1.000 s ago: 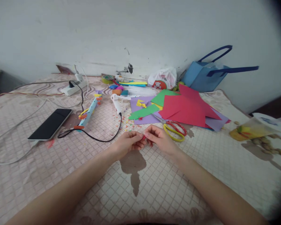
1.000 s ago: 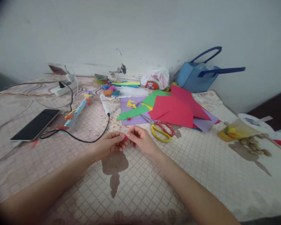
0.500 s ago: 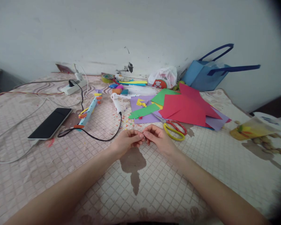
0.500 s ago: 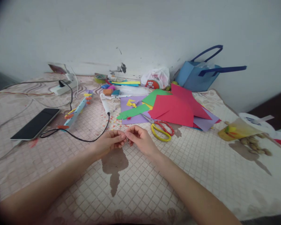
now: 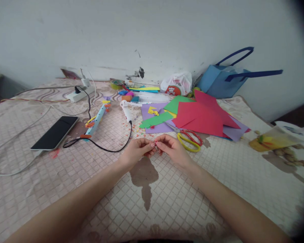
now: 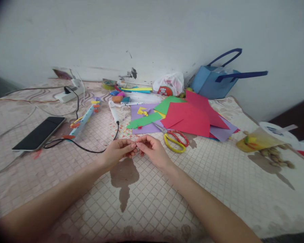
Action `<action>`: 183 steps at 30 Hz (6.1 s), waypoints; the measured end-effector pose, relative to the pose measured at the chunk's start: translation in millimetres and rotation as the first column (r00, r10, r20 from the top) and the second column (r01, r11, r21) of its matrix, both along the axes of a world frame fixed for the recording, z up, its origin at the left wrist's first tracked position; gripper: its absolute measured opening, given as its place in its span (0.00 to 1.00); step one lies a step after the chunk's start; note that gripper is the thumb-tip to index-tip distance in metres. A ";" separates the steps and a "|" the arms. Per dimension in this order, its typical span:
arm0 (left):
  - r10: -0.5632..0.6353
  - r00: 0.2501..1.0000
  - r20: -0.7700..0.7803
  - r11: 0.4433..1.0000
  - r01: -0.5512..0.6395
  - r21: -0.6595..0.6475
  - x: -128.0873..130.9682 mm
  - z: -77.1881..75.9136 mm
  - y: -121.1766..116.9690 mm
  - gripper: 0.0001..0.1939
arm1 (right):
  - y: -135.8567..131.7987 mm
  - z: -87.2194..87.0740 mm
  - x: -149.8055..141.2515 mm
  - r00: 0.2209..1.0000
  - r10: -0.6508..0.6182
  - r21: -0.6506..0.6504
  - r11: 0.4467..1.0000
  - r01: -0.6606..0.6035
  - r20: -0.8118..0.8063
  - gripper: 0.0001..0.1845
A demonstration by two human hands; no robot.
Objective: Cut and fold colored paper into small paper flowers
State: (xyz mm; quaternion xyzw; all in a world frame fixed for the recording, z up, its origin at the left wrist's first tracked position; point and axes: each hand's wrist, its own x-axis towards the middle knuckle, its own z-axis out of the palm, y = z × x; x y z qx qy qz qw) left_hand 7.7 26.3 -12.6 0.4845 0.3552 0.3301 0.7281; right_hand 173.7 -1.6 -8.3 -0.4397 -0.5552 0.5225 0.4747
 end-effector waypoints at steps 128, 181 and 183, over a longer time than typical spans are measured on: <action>0.121 0.984 -0.130 0.989 -0.108 0.098 -1.9 6.1 2.0 0.11 | -1.5 -0.7 3.1 0.916 -0.217 0.243 0.960 0.138 0.338 0.06; 0.213 0.961 -0.177 0.926 -0.140 0.351 -4.5 2.2 8.8 0.10 | 3.1 -12.3 0.4 0.995 -0.057 -0.033 0.998 0.060 0.082 0.09; 0.157 0.974 -0.161 0.964 -0.115 0.241 -4.8 3.2 8.7 0.11 | 3.0 -12.8 0.4 0.995 -0.030 -0.033 0.999 0.033 0.091 0.08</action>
